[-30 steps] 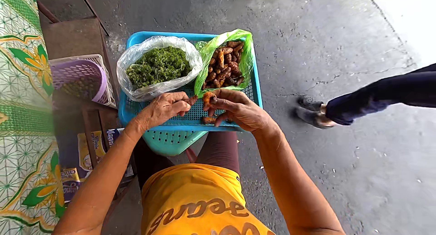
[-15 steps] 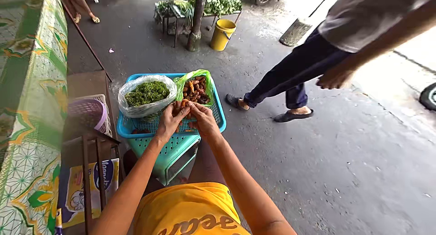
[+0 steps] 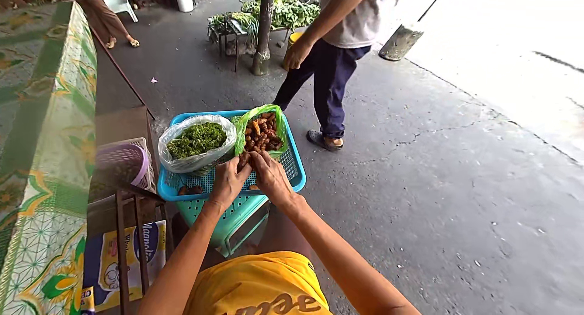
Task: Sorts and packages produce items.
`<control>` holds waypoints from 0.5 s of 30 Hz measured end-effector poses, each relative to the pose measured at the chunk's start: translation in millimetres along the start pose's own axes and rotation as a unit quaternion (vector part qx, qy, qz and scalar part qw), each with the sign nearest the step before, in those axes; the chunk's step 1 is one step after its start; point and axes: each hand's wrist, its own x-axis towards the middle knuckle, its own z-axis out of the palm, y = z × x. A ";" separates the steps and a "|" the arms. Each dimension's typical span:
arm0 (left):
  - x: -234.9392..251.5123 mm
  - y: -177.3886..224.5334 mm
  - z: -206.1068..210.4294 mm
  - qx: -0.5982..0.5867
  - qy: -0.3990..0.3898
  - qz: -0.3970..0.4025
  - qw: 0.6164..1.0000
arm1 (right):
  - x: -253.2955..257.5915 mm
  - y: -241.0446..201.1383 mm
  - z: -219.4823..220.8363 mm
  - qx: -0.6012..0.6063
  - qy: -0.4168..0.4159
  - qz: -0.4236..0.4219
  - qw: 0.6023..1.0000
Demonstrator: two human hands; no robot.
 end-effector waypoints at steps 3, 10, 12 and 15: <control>3.4 -5.1 0.3 0.025 -0.017 0.010 0.999 | -1.0 10.7 -3.0 -0.041 -0.040 -0.009 0.998; 14.2 -22.5 -4.5 -0.228 -0.112 -0.109 0.961 | 3.5 43.7 -22.1 0.018 -0.246 0.013 0.969; 18.9 -24.4 -8.4 -0.306 -0.120 -0.129 0.936 | 3.5 49.4 -26.0 0.072 -0.304 0.036 0.949; 19.8 -36.8 -8.5 -0.244 -0.117 -0.092 0.958 | -2.8 54.8 -19.1 0.138 -0.238 0.068 0.959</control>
